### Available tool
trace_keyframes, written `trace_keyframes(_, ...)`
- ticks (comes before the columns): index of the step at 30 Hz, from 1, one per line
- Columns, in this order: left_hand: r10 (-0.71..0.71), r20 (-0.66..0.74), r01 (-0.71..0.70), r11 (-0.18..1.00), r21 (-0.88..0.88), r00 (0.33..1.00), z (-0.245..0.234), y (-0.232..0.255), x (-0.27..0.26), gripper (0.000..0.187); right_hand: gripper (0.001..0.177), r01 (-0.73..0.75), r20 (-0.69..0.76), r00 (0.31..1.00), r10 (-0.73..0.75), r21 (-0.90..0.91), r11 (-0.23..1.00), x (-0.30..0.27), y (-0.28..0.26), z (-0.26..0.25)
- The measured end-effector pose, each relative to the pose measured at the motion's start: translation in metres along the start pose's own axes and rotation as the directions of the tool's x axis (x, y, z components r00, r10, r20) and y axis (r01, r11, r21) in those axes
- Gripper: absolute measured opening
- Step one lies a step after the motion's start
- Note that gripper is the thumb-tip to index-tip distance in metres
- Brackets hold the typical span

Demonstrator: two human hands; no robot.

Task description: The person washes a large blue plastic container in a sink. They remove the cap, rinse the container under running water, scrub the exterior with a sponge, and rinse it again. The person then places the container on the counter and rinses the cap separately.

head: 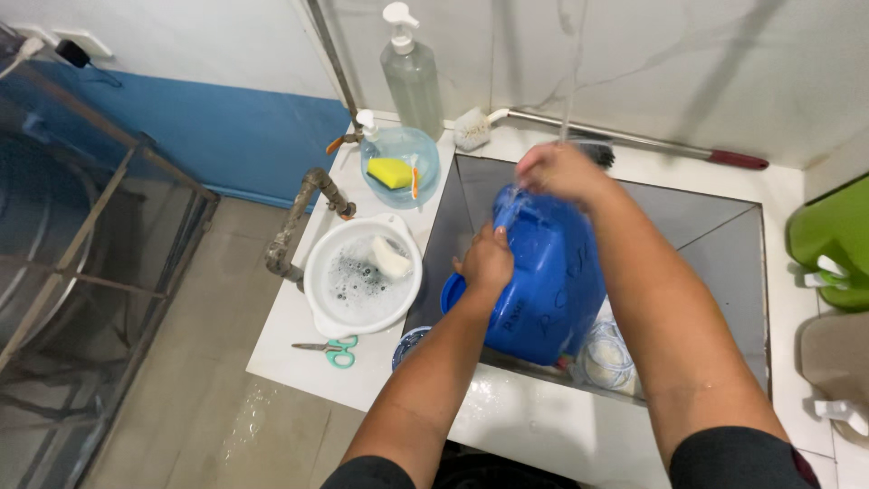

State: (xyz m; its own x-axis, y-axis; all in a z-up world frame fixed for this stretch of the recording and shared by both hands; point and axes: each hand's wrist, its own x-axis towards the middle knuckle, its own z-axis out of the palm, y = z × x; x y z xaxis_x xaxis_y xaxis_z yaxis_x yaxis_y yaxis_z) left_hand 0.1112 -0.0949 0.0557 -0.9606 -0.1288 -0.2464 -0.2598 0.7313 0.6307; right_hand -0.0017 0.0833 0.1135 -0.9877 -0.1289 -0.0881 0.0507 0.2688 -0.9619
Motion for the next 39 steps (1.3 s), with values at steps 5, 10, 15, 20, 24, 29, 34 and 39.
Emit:
trace_keyframes(5, -0.067, -0.006, 0.066, 0.995, -0.069, 0.998, 0.000, -0.021, 0.006, 0.051, 0.013, -0.127, -0.031, 0.992, 0.126, -0.020, 0.992, -0.022, -0.019, 0.001)
trace_keyframes(10, -0.108, 0.045, 0.111, 0.991, -0.074, 0.993, 0.000, -0.030, 0.010, 0.054, 0.013, 0.013, -0.312, 0.940, 0.137, 0.432, 0.902, -0.018, -0.061, -0.009)
trace_keyframes(15, -0.121, 0.019, 0.122, 0.991, -0.062, 0.992, 0.007, -0.038, 0.019, 0.055, 0.015, -0.143, 0.105, 0.984, 0.145, -0.021, 0.989, -0.031, -0.050, -0.001)
trace_keyframes(20, -0.135, 0.010, 0.135, 0.989, -0.055, 0.991, 0.007, -0.045, 0.025, 0.054, 0.011, -0.083, -0.145, 0.982, 0.124, 0.259, 0.962, -0.020, -0.050, -0.006)
trace_keyframes(24, -0.158, 0.036, 0.160, 0.986, -0.057, 0.987, 0.005, -0.041, 0.025, 0.055, 0.005, -0.151, 0.029, 0.988, 0.150, 0.077, 0.985, -0.028, -0.056, -0.011)
trace_keyframes(29, 0.449, 0.010, -0.446, 0.884, 0.140, 0.894, 0.005, -0.003, -0.008, 0.060, 0.011, -0.094, 0.058, 0.994, 0.092, 0.026, 0.995, -0.032, -0.071, -0.010)
trace_keyframes(34, 0.666, 0.399, -0.776, 0.536, 0.332, 0.630, -0.025, 0.061, -0.052, 0.064, 0.001, 0.086, -0.290, 0.953, 0.092, 0.546, 0.833, -0.018, -0.088, -0.013)
trace_keyframes(39, 0.393, 0.317, -0.463, 0.866, 0.189, 0.863, -0.020, 0.051, -0.048, 0.084, 0.011, -0.099, 0.045, 0.995, 0.093, 0.154, 0.983, -0.024, -0.069, -0.001)
